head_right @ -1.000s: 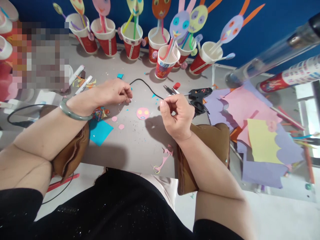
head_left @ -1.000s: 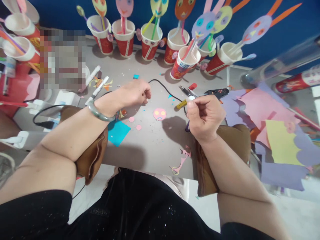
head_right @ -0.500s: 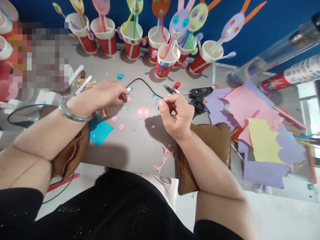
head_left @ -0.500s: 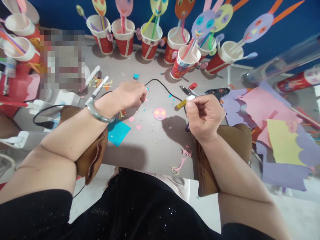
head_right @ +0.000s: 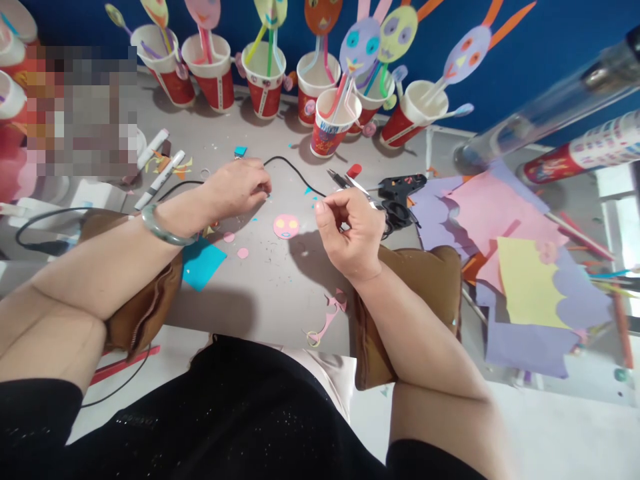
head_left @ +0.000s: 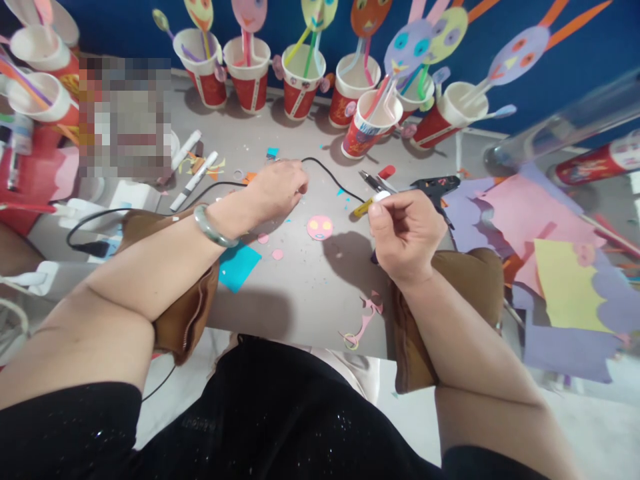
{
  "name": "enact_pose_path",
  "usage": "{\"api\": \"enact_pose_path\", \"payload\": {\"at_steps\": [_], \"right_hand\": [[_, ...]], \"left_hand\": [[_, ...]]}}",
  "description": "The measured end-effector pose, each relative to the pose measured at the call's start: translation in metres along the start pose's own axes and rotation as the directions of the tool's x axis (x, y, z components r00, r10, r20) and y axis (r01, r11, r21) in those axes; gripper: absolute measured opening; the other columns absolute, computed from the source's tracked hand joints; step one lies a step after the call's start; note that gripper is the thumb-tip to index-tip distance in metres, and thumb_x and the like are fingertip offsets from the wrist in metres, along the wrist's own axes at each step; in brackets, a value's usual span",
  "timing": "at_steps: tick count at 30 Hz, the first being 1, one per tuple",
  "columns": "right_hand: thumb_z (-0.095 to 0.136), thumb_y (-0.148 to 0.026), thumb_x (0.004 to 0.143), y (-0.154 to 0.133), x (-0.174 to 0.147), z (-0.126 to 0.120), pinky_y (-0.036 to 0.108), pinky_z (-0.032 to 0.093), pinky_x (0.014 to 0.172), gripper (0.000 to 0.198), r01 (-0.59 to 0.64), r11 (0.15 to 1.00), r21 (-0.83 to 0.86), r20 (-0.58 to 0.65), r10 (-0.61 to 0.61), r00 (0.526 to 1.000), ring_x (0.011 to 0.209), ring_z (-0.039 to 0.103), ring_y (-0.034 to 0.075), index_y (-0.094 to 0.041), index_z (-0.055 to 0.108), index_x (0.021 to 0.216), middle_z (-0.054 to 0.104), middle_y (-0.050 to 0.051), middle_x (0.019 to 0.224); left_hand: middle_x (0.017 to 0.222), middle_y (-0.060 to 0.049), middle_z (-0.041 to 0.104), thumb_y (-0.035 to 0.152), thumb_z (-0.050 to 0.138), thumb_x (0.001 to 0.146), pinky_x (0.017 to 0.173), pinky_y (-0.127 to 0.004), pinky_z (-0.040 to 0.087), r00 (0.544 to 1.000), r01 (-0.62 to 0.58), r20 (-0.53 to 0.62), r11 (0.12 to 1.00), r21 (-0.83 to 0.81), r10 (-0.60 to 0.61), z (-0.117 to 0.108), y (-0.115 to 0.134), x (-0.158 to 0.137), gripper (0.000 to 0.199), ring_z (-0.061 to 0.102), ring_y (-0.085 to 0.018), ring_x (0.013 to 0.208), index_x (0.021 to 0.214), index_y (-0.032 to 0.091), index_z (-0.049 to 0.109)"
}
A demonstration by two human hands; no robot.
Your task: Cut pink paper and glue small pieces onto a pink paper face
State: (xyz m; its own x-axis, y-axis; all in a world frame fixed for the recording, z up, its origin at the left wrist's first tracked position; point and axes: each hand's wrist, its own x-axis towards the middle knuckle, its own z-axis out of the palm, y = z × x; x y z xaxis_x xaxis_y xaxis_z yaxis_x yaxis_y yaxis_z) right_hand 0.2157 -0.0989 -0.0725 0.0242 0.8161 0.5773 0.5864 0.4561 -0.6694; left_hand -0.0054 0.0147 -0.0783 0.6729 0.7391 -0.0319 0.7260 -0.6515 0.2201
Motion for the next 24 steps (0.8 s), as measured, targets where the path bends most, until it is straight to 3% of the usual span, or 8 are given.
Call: {"api": "enact_pose_path", "payload": {"at_steps": [7, 11, 17, 24], "right_hand": [[0.057, -0.047, 0.103, -0.003, 0.002, 0.001, 0.027, 0.045, 0.050, 0.029, 0.016, 1.000, -0.023, 0.022, -0.015, 1.000, 0.050, 0.051, 0.010, -0.024, 0.058, 0.086, 0.057, -0.005, 0.063], [0.057, -0.049, 0.103, -0.005, 0.002, 0.002, 0.027, 0.046, 0.052, 0.030, 0.011, 0.999, -0.031, 0.031, -0.010, 0.999, 0.051, 0.053, 0.011, -0.024, 0.058, 0.086, 0.058, -0.004, 0.063], [0.058, -0.042, 0.103, -0.005, 0.001, 0.002, 0.027, 0.048, 0.053, 0.025, 0.034, 0.999, -0.002, 0.040, -0.034, 0.999, 0.053, 0.053, 0.010, -0.024, 0.058, 0.085, 0.059, -0.004, 0.065], [0.059, -0.041, 0.103, -0.004, 0.000, 0.002, 0.027, 0.048, 0.054, 0.024, 0.030, 0.999, 0.010, 0.045, -0.031, 0.999, 0.053, 0.053, 0.010, -0.024, 0.058, 0.085, 0.059, -0.005, 0.065]], "left_hand": [[0.109, -0.011, 0.071, 0.018, 0.057, 0.090, 0.099, -0.039, 0.051, 0.999, 0.019, 0.041, 0.999, 0.040, -0.021, 0.006, -0.002, 0.006, 0.023, 0.067, -0.025, 0.107, 0.096, 0.013, 0.079], [0.112, -0.014, 0.071, 0.018, 0.053, 0.094, 0.099, -0.040, 0.050, 0.998, 0.019, 0.054, 0.997, 0.079, -0.023, 0.004, 0.004, 0.006, 0.026, 0.067, -0.027, 0.109, 0.100, 0.011, 0.077], [0.122, -0.019, 0.069, 0.012, 0.044, 0.098, 0.102, -0.044, 0.049, 0.999, -0.039, -0.029, 0.980, 0.196, 0.046, 0.015, 0.009, 0.001, 0.032, 0.063, -0.031, 0.119, 0.112, 0.006, 0.072], [0.132, -0.023, 0.065, 0.013, 0.045, 0.098, 0.109, -0.046, 0.047, 1.000, -0.029, 0.006, 0.983, 0.183, 0.028, 0.014, 0.006, 0.000, 0.032, 0.060, -0.035, 0.129, 0.120, 0.003, 0.067]]}}
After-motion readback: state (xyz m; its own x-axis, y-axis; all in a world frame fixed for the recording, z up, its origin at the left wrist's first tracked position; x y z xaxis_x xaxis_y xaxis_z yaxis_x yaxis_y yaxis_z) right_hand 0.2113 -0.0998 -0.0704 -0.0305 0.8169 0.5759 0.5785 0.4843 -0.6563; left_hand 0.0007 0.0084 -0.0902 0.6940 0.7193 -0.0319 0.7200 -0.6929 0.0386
